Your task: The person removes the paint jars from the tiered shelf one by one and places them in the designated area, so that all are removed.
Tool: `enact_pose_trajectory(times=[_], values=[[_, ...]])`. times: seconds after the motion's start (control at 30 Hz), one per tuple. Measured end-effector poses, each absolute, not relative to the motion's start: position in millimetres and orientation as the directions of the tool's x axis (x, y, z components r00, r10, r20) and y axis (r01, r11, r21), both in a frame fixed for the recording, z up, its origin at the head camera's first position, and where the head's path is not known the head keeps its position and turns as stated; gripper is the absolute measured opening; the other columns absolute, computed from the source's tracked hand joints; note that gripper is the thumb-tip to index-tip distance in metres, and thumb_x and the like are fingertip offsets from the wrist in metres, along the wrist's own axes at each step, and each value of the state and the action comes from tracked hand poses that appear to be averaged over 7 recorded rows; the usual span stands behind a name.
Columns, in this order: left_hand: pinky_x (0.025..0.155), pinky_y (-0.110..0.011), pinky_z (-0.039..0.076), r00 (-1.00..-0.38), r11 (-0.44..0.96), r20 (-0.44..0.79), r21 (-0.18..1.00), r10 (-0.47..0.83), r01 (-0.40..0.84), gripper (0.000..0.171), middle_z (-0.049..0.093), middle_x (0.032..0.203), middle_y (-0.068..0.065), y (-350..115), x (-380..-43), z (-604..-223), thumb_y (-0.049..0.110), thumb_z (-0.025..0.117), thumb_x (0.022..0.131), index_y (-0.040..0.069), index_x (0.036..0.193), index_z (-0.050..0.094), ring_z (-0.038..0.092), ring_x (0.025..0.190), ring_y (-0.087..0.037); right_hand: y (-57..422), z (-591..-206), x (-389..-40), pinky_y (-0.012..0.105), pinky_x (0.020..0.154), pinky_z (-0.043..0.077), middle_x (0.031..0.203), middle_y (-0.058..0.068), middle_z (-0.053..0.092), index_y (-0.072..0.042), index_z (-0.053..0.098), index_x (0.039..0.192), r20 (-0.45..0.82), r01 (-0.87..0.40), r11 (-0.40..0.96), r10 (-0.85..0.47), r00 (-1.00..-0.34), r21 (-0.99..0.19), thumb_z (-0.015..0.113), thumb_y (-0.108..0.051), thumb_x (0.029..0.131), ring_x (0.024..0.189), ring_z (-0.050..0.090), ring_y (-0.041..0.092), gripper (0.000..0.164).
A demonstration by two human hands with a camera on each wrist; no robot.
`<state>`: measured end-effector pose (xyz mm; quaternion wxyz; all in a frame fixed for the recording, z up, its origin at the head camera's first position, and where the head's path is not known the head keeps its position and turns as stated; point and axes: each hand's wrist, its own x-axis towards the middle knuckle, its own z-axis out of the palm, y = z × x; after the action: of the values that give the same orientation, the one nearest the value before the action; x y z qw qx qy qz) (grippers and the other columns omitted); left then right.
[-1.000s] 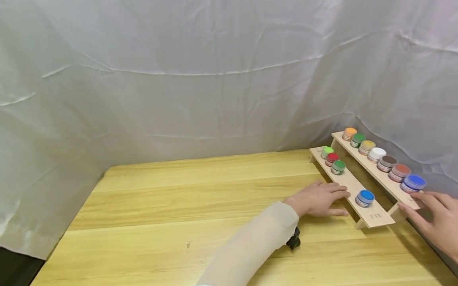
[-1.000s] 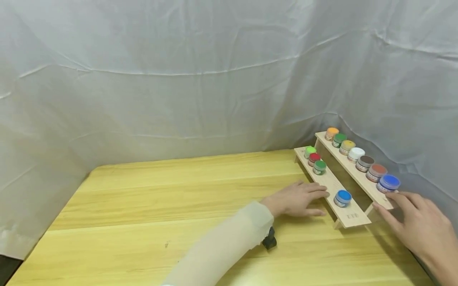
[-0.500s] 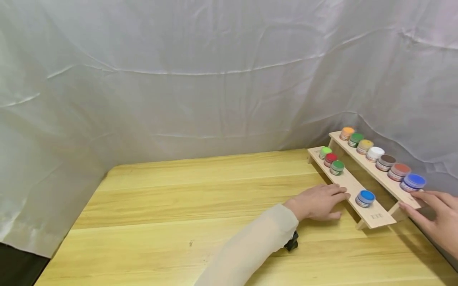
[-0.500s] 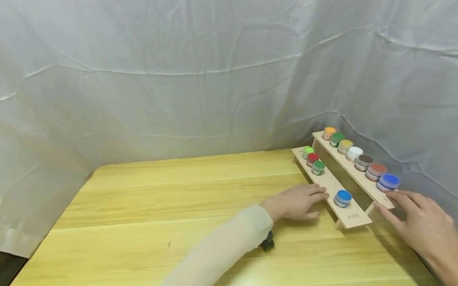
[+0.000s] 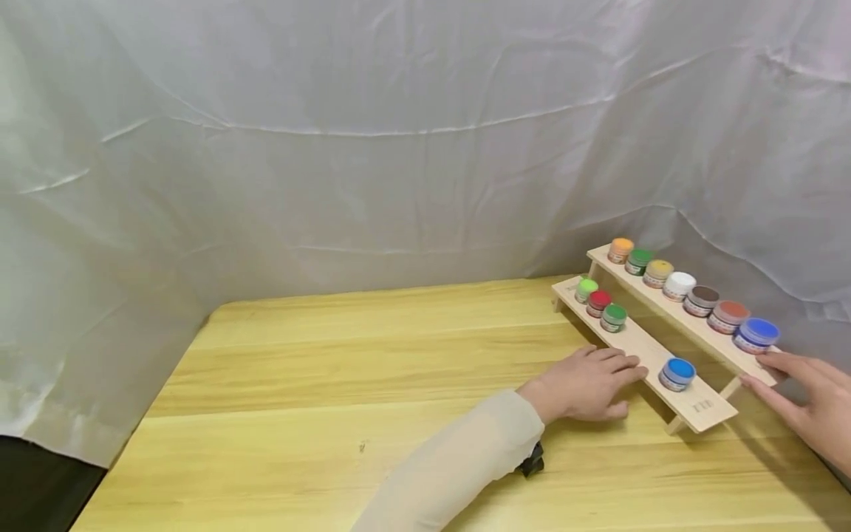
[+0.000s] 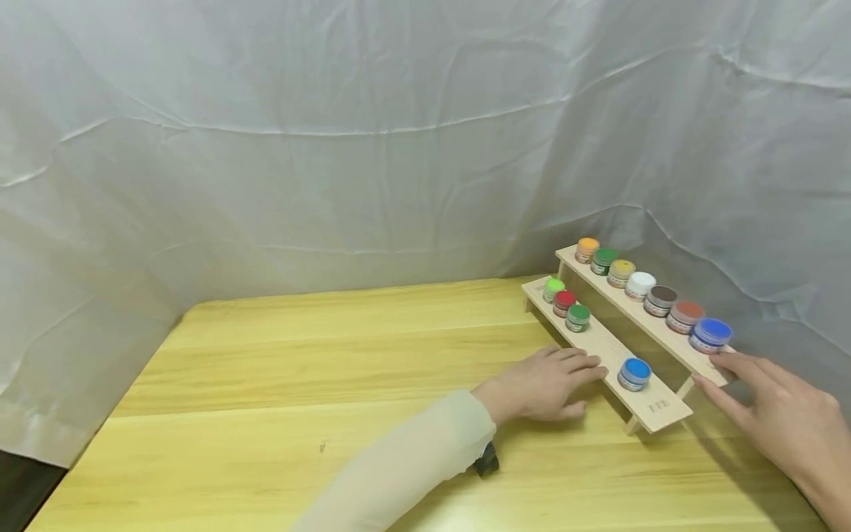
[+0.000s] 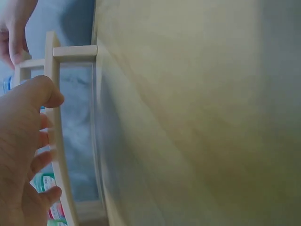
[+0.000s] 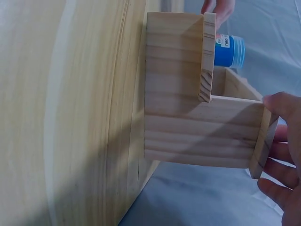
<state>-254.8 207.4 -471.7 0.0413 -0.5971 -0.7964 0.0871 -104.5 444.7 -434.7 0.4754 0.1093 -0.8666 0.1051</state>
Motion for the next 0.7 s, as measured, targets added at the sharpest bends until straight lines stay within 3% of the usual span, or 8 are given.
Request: enact_pose_trajectory(times=[0.07, 0.23, 0.3, 0.5, 0.57, 0.63, 0.7], values=[[0.117, -0.031, 0.015, -0.288, 0.277, -0.038, -0.182, 0.957, 0.944, 0.066, 0.009, 0.16, 0.019, 204, -252, -470, 0.059, 0.033, 0.1, 0.038, 0.157, 0.008, 0.008, 0.145, -0.003, 445, -434, -105, 0.007, 0.102, 0.028, 0.109, -0.001, 0.065, 0.013, 0.069, 0.088, 0.84, -0.295, 0.954, -0.116, -0.53, -0.054, 0.055, -0.067, 0.088, 0.116, 0.039, -0.021, 0.081], [0.116, -0.033, 0.019, -0.287, 0.278, -0.022, -0.189, 0.958, 0.942, 0.064, 0.014, 0.16, 0.018, 192, -248, -466, 0.056, 0.035, 0.1, 0.038, 0.157, 0.012, 0.013, 0.144, -0.005, 444, -430, -108, 0.008, 0.105, 0.024, 0.103, 0.022, 0.066, 0.012, 0.07, 0.09, 0.816, -0.277, 0.961, -0.158, -0.556, -0.002, 0.051, -0.068, 0.09, 0.119, 0.034, -0.022, 0.082], [0.115, -0.033, 0.021, -0.285, 0.277, -0.011, -0.2, 0.959, 0.94, 0.063, 0.018, 0.159, 0.018, 187, -245, -465, 0.055, 0.035, 0.1, 0.037, 0.157, 0.014, 0.016, 0.144, -0.006, 443, -429, -109, 0.007, 0.104, 0.023, 0.101, 0.024, 0.065, 0.01, 0.071, 0.092, 0.802, -0.273, 0.962, -0.165, -0.574, 0.003, 0.049, -0.069, 0.09, 0.119, 0.032, -0.023, 0.082], [0.113, -0.035, 0.024, -0.304, 0.302, 0.029, -0.229, 0.952, 0.925, 0.061, 0.027, 0.155, 0.017, 176, -238, -466, 0.055, 0.037, 0.099, 0.037, 0.155, 0.023, 0.024, 0.141, -0.007, 442, -426, -114, 0.006, 0.104, 0.023, 0.118, -0.006, 0.057, 0.003, 0.074, 0.1, 0.78, -0.295, 0.955, -0.198, -0.594, 0.018, 0.05, -0.07, 0.089, 0.121, 0.034, -0.021, 0.078], [0.114, -0.035, 0.023, -0.308, 0.309, 0.045, -0.25, 0.95, 0.918, 0.061, 0.03, 0.154, 0.016, 172, -236, -468, 0.056, 0.037, 0.099, 0.035, 0.154, 0.025, 0.026, 0.14, -0.008, 441, -425, -117, 0.015, 0.096, 0.042, 0.12, -0.009, 0.056, 0.0, 0.075, 0.1, 0.764, -0.267, 0.963, -0.2, -0.613, 0.038, 0.049, -0.072, 0.087, 0.121, 0.03, -0.023, 0.077], [0.115, -0.034, 0.022, -0.309, 0.312, 0.057, -0.268, 0.949, 0.911, 0.06, 0.032, 0.153, 0.015, 167, -235, -469, 0.055, 0.038, 0.099, 0.033, 0.154, 0.028, 0.027, 0.14, -0.009, 439, -424, -119, 0.031, 0.081, 0.053, 0.121, -0.002, 0.062, -0.005, 0.076, 0.102, 0.74, -0.231, 0.971, -0.195, -0.644, 0.054, 0.05, -0.074, 0.086, 0.119, 0.026, -0.025, 0.076], [0.116, -0.034, 0.021, -0.305, 0.312, 0.069, -0.283, 0.95, 0.907, 0.06, 0.034, 0.152, 0.013, 162, -234, -470, 0.054, 0.039, 0.099, 0.03, 0.153, 0.03, 0.028, 0.14, -0.011, 437, -423, -122, 0.046, 0.062, 0.052, 0.115, 0.008, 0.068, -0.006, 0.076, 0.102, 0.717, -0.213, 0.974, -0.204, -0.667, 0.079, 0.053, -0.074, 0.084, 0.122, 0.045, -0.01, 0.074]])
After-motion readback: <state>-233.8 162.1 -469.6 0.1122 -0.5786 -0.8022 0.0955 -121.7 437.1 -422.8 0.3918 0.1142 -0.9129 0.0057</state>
